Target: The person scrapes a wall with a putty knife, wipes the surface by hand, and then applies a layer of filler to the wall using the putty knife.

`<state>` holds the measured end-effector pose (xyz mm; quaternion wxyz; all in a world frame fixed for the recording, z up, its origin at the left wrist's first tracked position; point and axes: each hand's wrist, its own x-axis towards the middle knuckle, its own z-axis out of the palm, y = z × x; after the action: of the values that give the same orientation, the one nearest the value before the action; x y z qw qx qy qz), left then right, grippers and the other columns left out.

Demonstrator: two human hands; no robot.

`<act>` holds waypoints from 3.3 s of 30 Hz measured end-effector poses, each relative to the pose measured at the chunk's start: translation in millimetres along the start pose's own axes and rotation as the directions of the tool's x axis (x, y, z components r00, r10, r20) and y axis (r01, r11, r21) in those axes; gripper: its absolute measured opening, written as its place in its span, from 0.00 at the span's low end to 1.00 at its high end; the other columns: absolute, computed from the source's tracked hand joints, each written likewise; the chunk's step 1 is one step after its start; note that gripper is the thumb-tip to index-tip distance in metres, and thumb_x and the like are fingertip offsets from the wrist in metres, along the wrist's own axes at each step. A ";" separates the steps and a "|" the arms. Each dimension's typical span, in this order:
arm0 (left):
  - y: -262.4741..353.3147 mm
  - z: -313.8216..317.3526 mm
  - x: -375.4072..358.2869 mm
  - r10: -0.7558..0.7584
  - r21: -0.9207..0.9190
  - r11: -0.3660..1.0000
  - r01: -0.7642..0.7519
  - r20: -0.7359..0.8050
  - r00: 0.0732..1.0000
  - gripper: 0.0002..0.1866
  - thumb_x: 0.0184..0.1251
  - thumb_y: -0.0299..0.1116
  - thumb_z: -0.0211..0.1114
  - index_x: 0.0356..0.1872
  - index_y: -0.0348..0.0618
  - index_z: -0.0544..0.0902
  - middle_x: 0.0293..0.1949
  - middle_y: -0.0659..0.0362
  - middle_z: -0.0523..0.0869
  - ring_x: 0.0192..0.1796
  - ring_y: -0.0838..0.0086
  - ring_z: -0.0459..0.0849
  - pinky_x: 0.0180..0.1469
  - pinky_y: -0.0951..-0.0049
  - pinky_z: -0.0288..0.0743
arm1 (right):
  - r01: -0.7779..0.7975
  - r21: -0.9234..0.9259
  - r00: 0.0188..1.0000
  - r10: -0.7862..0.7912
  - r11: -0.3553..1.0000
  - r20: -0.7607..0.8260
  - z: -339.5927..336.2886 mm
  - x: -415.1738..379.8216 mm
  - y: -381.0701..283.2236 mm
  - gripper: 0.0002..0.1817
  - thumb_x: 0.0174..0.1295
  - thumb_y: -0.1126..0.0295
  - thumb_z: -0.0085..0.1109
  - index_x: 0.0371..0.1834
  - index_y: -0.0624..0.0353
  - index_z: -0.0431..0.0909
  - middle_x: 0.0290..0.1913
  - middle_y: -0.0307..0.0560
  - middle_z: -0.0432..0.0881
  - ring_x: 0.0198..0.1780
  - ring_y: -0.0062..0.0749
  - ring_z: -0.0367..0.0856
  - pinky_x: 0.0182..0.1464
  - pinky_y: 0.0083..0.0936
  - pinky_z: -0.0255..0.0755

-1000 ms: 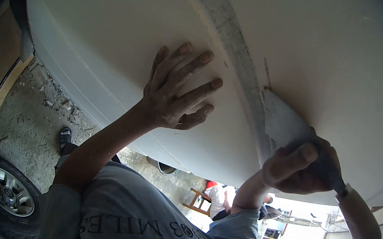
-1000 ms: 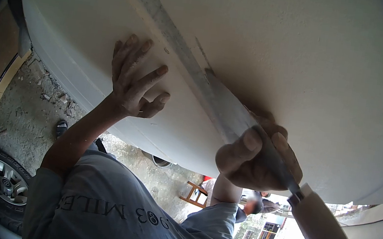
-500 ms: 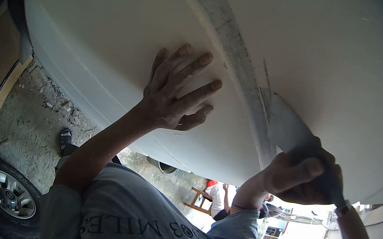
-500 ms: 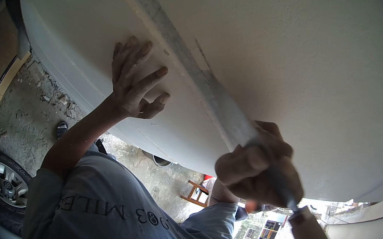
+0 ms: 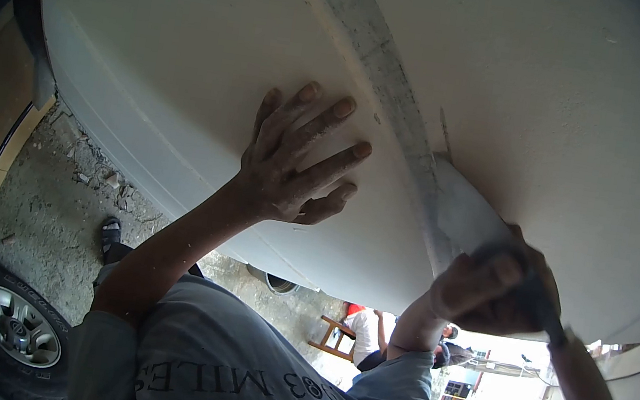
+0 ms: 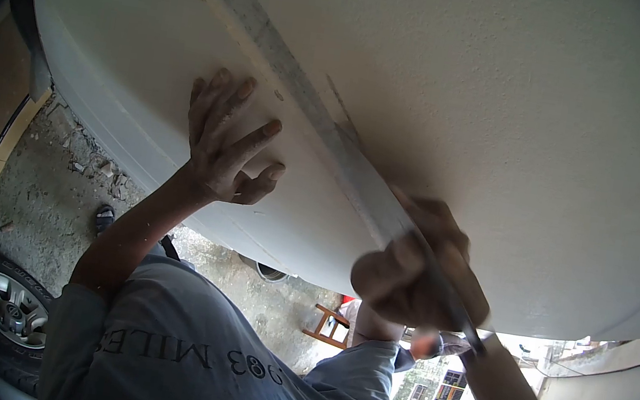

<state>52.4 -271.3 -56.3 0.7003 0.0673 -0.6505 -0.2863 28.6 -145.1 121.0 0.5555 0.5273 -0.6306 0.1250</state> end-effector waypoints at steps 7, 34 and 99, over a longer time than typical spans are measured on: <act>-0.9 1.7 -1.0 0.002 -0.001 1.000 -0.002 -0.003 1.000 0.21 0.55 0.47 0.51 0.52 0.61 0.70 0.58 0.55 0.64 0.63 0.58 0.54 0.65 0.54 0.35 | -0.005 -0.047 1.000 0.004 0.999 -0.009 -2.6 0.8 1.4 0.13 0.61 0.63 0.41 0.33 0.65 0.67 0.19 0.41 0.72 0.20 0.20 0.72 0.25 0.11 0.67; -1.1 0.5 -1.3 -0.001 0.013 1.000 0.000 0.018 1.000 0.21 0.54 0.47 0.52 0.52 0.61 0.70 0.58 0.55 0.64 0.63 0.58 0.55 0.65 0.54 0.36 | -0.019 -0.179 1.000 0.014 0.984 -0.027 -1.5 2.9 3.5 0.16 0.62 0.62 0.39 0.29 0.65 0.68 0.18 0.42 0.71 0.19 0.21 0.71 0.25 0.11 0.65; -1.3 2.9 -4.3 0.008 0.006 1.000 -0.008 0.007 1.000 0.20 0.55 0.47 0.52 0.51 0.63 0.72 0.57 0.58 0.66 0.63 0.60 0.56 0.65 0.52 0.35 | -0.053 -0.071 0.998 0.051 0.996 -0.035 7.5 9.2 -2.6 0.15 0.61 0.61 0.42 0.30 0.64 0.67 0.16 0.39 0.69 0.17 0.19 0.69 0.23 0.13 0.63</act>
<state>49.3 -269.5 -60.2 0.6989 0.0659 -0.6541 -0.2818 28.1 -156.6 124.8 0.5810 0.4883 -0.6389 0.1257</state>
